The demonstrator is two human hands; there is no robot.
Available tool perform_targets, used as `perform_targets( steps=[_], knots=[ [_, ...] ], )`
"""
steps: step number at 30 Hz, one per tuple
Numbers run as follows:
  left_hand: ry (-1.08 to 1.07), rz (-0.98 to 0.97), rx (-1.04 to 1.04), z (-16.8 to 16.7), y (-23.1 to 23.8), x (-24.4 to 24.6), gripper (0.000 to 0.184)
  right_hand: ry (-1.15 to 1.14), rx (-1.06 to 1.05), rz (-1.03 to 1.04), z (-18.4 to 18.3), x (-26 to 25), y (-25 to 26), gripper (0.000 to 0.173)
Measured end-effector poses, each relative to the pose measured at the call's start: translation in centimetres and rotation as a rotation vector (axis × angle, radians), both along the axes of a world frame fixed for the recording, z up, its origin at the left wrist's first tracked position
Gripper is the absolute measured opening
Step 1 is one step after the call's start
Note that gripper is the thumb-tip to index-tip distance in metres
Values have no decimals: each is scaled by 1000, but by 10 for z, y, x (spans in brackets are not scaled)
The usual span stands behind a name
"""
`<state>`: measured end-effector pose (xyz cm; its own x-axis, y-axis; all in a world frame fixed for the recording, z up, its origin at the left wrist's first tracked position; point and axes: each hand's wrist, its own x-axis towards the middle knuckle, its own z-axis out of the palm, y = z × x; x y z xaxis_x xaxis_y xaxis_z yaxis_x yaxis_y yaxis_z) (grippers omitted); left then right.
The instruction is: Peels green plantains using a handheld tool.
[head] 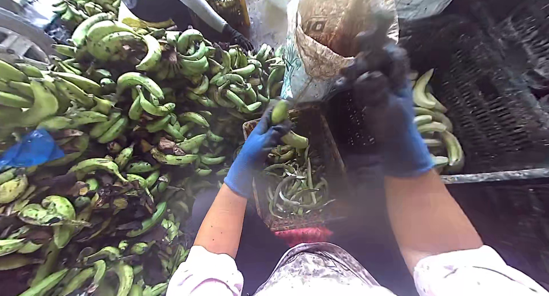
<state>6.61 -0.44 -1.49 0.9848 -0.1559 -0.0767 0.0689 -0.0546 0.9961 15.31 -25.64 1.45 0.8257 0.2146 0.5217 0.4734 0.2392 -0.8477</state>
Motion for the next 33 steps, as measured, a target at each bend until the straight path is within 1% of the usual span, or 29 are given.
perform_targets(
  steps=[1, 2, 3, 4, 5, 7, 9, 10, 12, 13, 14, 15, 16, 17, 18, 19, 20, 22, 24, 25, 26, 27, 28, 29, 30, 31, 32, 33],
  knots=[
    [72, 28, -172, 2, 4, 2, 55, 48, -92, -74, -15, 1, 3, 44],
    [112, 62, -308, 0, 8, 5, 49, 126, -244, -165, -25, -1, 7, 44],
    [140, 98, -404, -4, 9, 8, 44, 156, -395, -227, -29, -2, 12, 46],
    [168, 127, -473, -6, 8, 10, 45, 109, -507, -263, -32, -3, 17, 50],
    [190, 132, -526, -8, 5, 15, 49, -19, -588, -302, -33, -3, 21, 54],
    [154, 128, -560, -7, 3, 19, 48, -266, -726, -329, -26, -8, 29, 59],
    [47, 157, -484, 1, 7, 18, 43, -391, -862, -297, -22, -28, 30, 53],
    [30, 202, -450, 10, 8, 18, 45, -424, -904, -270, -23, -37, 29, 50],
    [23, 259, -416, 22, 7, 15, 44, -413, -927, -211, -24, -46, 29, 46],
    [29, 234, -451, 23, 4, 13, 44, -388, -916, -212, -24, -46, 32, 44],
    [57, 185, -531, 20, -2, 13, 43, -374, -911, -272, -24, -42, 35, 41],
    [97, 140, -625, 16, -9, 14, 41, -382, -900, -401, -27, -35, 38, 39],
    [140, 99, -689, 12, -15, 15, 40, -385, -885, -579, -30, -23, 38, 36],
    [178, 91, -736, 10, -20, 13, 39, -382, -862, -753, -32, -9, 36, 38],
    [177, 78, -735, 9, -21, 10, 37, -361, -834, -860, -31, 4, 30, 44],
    [156, 75, -713, 8, -19, 9, 36, -336, -793, -889, -27, 10, 25, 49],
    [150, 118, -656, 9, -16, 9, 38, -324, -746, -830, -22, 9, 22, 52],
    [81, 258, -489, 17, -8, 10, 40, -288, -709, -555, -20, -14, 25, 55],
    [-127, 402, -249, 21, -4, 8, 43, -199, -696, -231, -26, -46, 32, 55],
    [-225, 431, -201, 22, -3, 8, 47, -137, -700, -111, -27, -58, 35, 53],
    [-286, 433, -211, 24, -5, 8, 49, -97, -695, -64, -28, -64, 38, 51],
    [-297, 414, -274, 25, -9, 5, 49, -116, -695, -105, -27, -64, 41, 49],
    [-247, 365, -372, 23, -14, 0, 43, -198, -703, -231, -27, -59, 45, 48],
    [-129, 257, -445, 20, -15, -6, 37, -286, -731, -389, -26, -49, 46, 47],
    [13, 157, -488, 17, -15, -9, 31, -317, -759, -528, -27, -36, 43, 48],
    [140, 87, -459, 14, -14, -12, 31, -295, -776, -628, -29, -23, 39, 49],
    [199, 34, -427, 10, -12, -14, 35, -253, -795, -699, -30, -14, 34, 52],
    [198, 29, -418, 8, -13, -12, 36, -203, -796, -725, -29, -8, 30, 54]
  ],
)
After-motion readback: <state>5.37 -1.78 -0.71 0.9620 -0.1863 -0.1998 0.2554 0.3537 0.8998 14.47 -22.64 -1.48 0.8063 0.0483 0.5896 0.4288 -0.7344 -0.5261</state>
